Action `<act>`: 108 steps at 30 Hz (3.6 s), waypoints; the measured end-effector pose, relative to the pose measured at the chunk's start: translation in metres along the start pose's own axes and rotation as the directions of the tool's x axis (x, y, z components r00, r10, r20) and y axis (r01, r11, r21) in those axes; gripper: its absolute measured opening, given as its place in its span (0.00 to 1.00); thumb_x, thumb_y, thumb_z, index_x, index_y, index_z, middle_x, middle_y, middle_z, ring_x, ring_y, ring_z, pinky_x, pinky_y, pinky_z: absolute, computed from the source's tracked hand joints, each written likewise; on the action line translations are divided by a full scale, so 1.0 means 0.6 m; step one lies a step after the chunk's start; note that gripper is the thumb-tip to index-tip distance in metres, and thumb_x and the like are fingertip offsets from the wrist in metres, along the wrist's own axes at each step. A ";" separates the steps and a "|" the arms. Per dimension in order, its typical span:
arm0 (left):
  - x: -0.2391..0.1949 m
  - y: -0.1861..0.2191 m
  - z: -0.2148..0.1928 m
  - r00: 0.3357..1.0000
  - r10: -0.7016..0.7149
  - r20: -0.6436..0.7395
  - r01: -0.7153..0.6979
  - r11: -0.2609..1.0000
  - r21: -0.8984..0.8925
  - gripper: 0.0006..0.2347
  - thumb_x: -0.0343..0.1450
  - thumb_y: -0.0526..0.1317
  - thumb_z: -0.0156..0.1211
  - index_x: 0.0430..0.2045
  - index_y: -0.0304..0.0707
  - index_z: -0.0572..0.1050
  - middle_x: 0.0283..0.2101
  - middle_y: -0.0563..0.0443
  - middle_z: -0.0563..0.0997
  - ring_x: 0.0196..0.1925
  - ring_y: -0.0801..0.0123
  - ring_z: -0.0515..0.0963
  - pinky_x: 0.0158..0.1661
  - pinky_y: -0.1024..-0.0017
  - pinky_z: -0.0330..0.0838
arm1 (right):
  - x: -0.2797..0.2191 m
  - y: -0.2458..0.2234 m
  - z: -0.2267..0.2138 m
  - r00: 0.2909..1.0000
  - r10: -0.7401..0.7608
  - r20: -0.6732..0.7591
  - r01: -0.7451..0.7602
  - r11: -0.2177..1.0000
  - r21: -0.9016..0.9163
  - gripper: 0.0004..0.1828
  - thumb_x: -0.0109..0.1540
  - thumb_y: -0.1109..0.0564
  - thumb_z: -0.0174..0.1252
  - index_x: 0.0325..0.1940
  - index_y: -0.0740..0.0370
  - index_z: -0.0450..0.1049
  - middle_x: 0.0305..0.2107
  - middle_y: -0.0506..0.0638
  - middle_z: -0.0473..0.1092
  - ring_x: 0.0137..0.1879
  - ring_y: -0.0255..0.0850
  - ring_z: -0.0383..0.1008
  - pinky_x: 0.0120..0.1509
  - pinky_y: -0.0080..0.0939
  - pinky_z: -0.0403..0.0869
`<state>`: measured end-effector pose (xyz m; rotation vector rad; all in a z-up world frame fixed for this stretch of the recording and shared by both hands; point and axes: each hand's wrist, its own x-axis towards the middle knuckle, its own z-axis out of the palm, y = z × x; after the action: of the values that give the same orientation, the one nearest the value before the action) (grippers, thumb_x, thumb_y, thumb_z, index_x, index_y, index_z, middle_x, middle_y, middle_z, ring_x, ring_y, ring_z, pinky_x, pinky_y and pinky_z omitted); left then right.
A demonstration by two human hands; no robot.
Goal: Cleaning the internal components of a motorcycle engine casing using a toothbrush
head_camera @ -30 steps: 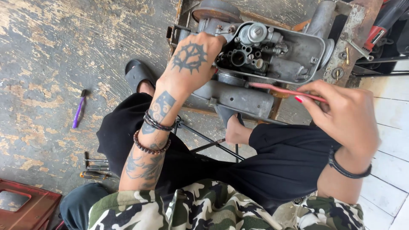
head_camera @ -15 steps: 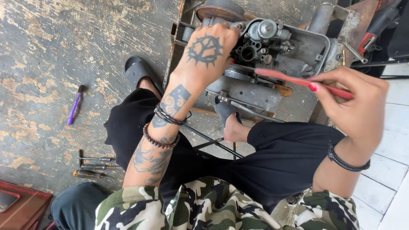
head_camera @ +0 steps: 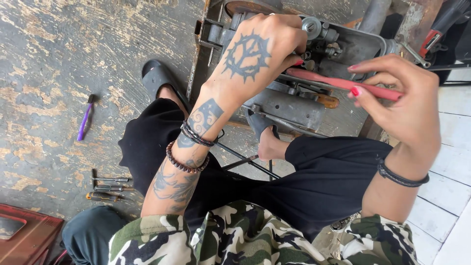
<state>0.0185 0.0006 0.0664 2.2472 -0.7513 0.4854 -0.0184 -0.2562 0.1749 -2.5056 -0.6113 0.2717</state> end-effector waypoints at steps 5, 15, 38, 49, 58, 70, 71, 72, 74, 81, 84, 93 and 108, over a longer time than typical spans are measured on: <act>0.000 0.005 0.000 0.999 0.042 -0.021 -0.043 0.998 -0.042 0.05 0.68 0.35 0.73 0.27 0.43 0.80 0.34 0.52 0.78 0.32 0.54 0.79 0.29 0.61 0.71 | -0.014 0.055 0.011 0.992 -0.043 -0.120 0.083 0.929 0.360 0.13 0.71 0.77 0.59 0.57 0.82 0.65 0.47 0.73 0.72 0.58 0.62 0.80 0.58 0.48 0.83; 0.003 0.008 -0.007 1.000 0.014 -0.002 -0.014 0.995 -0.102 0.05 0.69 0.32 0.70 0.25 0.43 0.80 0.31 0.55 0.80 0.31 0.56 0.80 0.27 0.63 0.69 | -0.002 0.047 0.014 0.991 0.013 -0.136 0.011 0.985 0.172 0.09 0.70 0.79 0.66 0.52 0.80 0.74 0.43 0.66 0.74 0.47 0.49 0.74 0.49 0.40 0.71; 0.007 0.014 -0.029 0.994 -0.032 0.108 0.046 0.990 -0.132 0.05 0.70 0.37 0.72 0.30 0.43 0.79 0.34 0.57 0.80 0.33 0.56 0.81 0.27 0.62 0.66 | -0.027 0.107 0.016 0.908 0.121 -0.402 0.090 0.880 0.467 0.08 0.81 0.72 0.60 0.56 0.80 0.65 0.43 0.71 0.71 0.47 0.57 0.80 0.50 0.43 0.81; 0.013 0.018 -0.037 0.987 -0.026 0.157 0.053 0.983 -0.173 0.02 0.74 0.35 0.68 0.31 0.41 0.81 0.33 0.55 0.80 0.35 0.58 0.81 0.30 0.63 0.67 | -0.004 0.080 0.023 0.891 0.026 -0.454 0.203 0.871 0.448 0.17 0.81 0.57 0.50 0.52 0.80 0.61 0.42 0.74 0.67 0.40 0.61 0.78 0.42 0.48 0.82; 0.014 0.019 -0.039 0.982 -0.046 0.183 0.078 0.981 -0.175 0.02 0.73 0.36 0.68 0.32 0.40 0.81 0.32 0.56 0.78 0.33 0.59 0.79 0.27 0.63 0.65 | 0.011 0.104 0.037 0.869 0.134 -0.477 0.180 0.812 0.556 0.13 0.82 0.58 0.47 0.53 0.73 0.58 0.43 0.72 0.68 0.39 0.57 0.77 0.41 0.46 0.81; 0.013 0.018 -0.035 0.985 -0.046 0.167 0.073 0.985 -0.158 0.01 0.72 0.35 0.67 0.31 0.41 0.81 0.32 0.56 0.79 0.33 0.58 0.80 0.29 0.63 0.66 | 0.028 0.111 0.061 0.897 0.157 -0.412 0.148 0.773 0.617 0.11 0.81 0.58 0.47 0.49 0.71 0.59 0.39 0.68 0.70 0.38 0.56 0.80 0.35 0.41 0.79; 0.013 0.019 -0.035 0.985 -0.046 0.167 0.072 0.985 -0.159 0.01 0.72 0.35 0.67 0.31 0.41 0.81 0.32 0.56 0.79 0.33 0.58 0.80 0.29 0.63 0.66 | 0.030 0.110 0.059 0.897 0.158 -0.413 0.147 0.774 0.616 0.11 0.81 0.58 0.47 0.49 0.71 0.59 0.39 0.68 0.70 0.38 0.56 0.80 0.35 0.41 0.79; 0.013 0.020 -0.036 0.984 -0.051 0.171 0.078 0.985 -0.155 0.01 0.73 0.36 0.67 0.31 0.42 0.81 0.32 0.56 0.79 0.33 0.58 0.80 0.28 0.62 0.66 | 0.031 0.109 0.056 0.878 0.212 -0.430 0.121 0.770 0.626 0.14 0.80 0.55 0.50 0.49 0.69 0.59 0.39 0.66 0.70 0.37 0.55 0.80 0.37 0.42 0.80; 0.013 0.021 -0.035 0.983 -0.054 0.173 0.080 0.986 -0.150 0.02 0.73 0.37 0.68 0.31 0.42 0.81 0.32 0.56 0.78 0.32 0.58 0.80 0.27 0.62 0.65 | 0.031 0.111 0.056 0.853 0.263 -0.450 0.099 0.766 0.635 0.16 0.78 0.51 0.52 0.49 0.67 0.59 0.38 0.64 0.70 0.36 0.54 0.79 0.38 0.43 0.81; 0.012 0.020 -0.034 0.983 -0.059 0.173 0.084 0.987 -0.139 0.02 0.72 0.36 0.67 0.31 0.43 0.81 0.32 0.56 0.79 0.34 0.59 0.80 0.28 0.63 0.65 | 0.033 0.113 0.060 0.869 0.244 -0.431 0.102 0.764 0.637 0.12 0.80 0.56 0.50 0.49 0.67 0.59 0.37 0.64 0.70 0.36 0.54 0.80 0.36 0.41 0.80; 0.012 0.021 -0.036 0.984 -0.053 0.168 0.077 0.987 -0.144 0.02 0.73 0.36 0.67 0.31 0.41 0.80 0.32 0.55 0.79 0.35 0.58 0.80 0.29 0.63 0.66 | 0.034 0.115 0.063 0.871 0.268 -0.411 0.075 0.755 0.651 0.11 0.79 0.57 0.50 0.48 0.67 0.60 0.36 0.63 0.70 0.35 0.53 0.79 0.34 0.39 0.79; 0.011 0.019 -0.034 0.983 -0.064 0.174 0.087 0.988 -0.127 0.02 0.73 0.38 0.67 0.32 0.42 0.81 0.32 0.56 0.79 0.35 0.58 0.80 0.30 0.62 0.68 | 0.031 0.124 0.050 0.864 0.234 -0.446 0.104 0.784 0.612 0.12 0.80 0.58 0.51 0.47 0.68 0.61 0.37 0.65 0.70 0.36 0.55 0.80 0.35 0.41 0.80; -0.002 -0.002 -0.013 0.967 -0.126 0.221 0.118 0.992 0.046 0.23 0.62 0.43 0.81 0.47 0.39 0.77 0.41 0.48 0.77 0.41 0.49 0.79 0.35 0.57 0.73 | 0.037 0.091 0.068 0.888 0.045 -0.458 0.208 0.848 0.487 0.06 0.79 0.65 0.43 0.54 0.70 0.53 0.40 0.72 0.67 0.42 0.58 0.79 0.41 0.44 0.82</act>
<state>0.0175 0.0073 0.0706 2.3878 -0.7149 0.1880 0.0083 -0.2679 0.1097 -1.9012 -0.3813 -0.1715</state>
